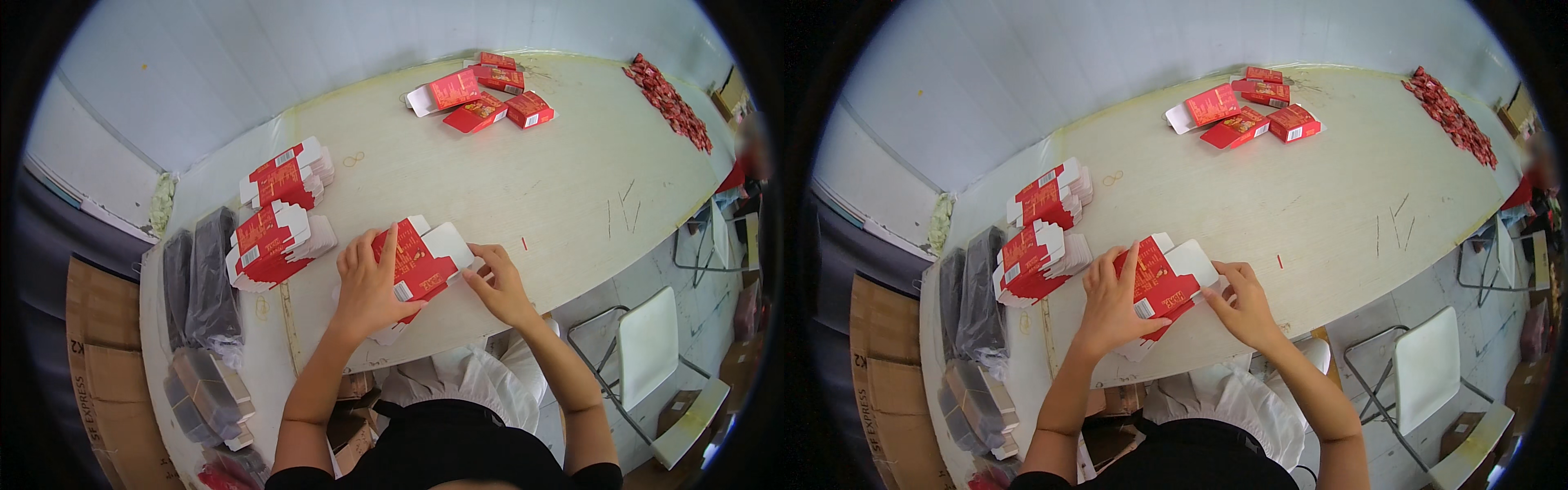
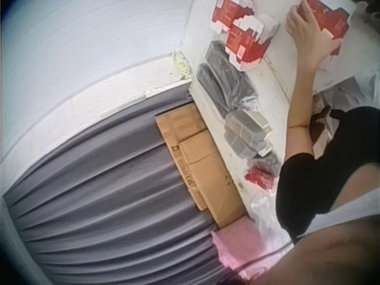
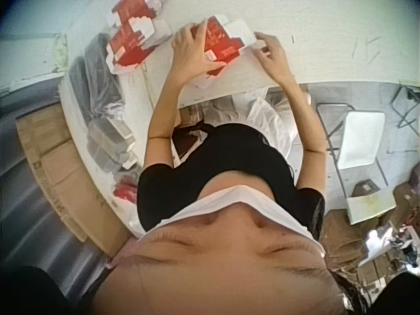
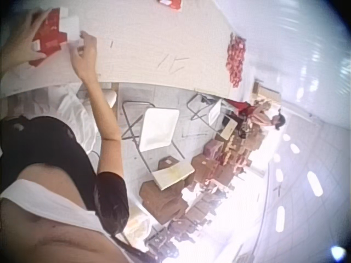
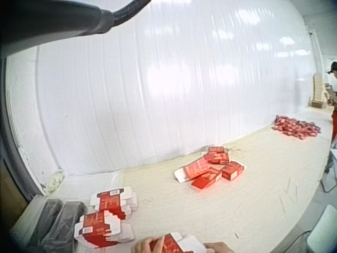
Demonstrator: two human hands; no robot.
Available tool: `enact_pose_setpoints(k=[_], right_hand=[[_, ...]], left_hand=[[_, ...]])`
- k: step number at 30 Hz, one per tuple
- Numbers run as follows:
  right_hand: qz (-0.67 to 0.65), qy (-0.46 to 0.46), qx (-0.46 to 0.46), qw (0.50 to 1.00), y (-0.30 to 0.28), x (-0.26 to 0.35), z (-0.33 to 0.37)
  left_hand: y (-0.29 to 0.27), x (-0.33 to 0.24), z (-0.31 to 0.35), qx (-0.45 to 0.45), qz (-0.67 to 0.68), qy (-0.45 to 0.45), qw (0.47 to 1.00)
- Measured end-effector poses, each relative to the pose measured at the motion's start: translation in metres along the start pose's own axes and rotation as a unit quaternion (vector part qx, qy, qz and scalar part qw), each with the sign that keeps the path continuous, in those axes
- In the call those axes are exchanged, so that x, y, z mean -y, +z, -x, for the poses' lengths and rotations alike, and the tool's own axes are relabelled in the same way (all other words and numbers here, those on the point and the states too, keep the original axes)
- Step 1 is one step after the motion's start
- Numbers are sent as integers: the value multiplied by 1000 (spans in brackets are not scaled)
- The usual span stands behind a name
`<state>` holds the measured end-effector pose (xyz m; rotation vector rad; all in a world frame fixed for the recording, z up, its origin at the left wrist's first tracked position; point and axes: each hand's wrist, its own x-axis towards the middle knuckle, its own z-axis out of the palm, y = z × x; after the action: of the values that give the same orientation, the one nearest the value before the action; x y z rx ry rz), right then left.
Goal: The person assembles cardboard gift boxes by hand, folding the flaps and sides of individual red boxes from a flat state and stacking the completed boxes on the table.
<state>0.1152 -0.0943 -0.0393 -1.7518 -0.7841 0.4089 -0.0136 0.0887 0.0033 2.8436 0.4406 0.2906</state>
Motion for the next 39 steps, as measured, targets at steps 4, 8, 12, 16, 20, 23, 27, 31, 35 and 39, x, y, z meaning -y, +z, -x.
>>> enact_pose_setpoints(k=[4, 8, 12, 16, 20, 23, 27, 31, 35, 39], right_hand=[[34, -41, -67, 996, 4, 22, 0], [-33, -20, -68, 997, -6, 37, 9], [-156, 25, 15, 987, -23, 47, 16], [-225, 30, 22, 974, -34, 45, 28], [-183, -60, -99, 976, -26, 41, 47], [-264, -84, -176, 945, -10, 34, 58], [-216, -67, -119, 967, -3, 30, 62], [-305, -27, -80, 948, -10, 34, 64], [-218, -71, -68, 971, -12, 35, 66], [-112, -92, -33, 989, -13, 39, 64]], left_hand=[[-7, -13, 1, -61, -24, 14, 998], [-19, -33, 0, -83, 1, 38, 996], [-22, -44, 8, -146, 25, 88, 985], [-16, -57, 9, -114, 62, 127, 983], [-18, -81, 6, -60, 94, 139, 984], [-14, -98, 6, -37, 106, 138, 984], [-8, -104, 7, -23, 97, 149, 984], [8, -106, 4, -36, 142, 171, 974], [15, -101, 8, -34, 156, 205, 966], [26, -102, 9, -60, 186, 192, 962]])
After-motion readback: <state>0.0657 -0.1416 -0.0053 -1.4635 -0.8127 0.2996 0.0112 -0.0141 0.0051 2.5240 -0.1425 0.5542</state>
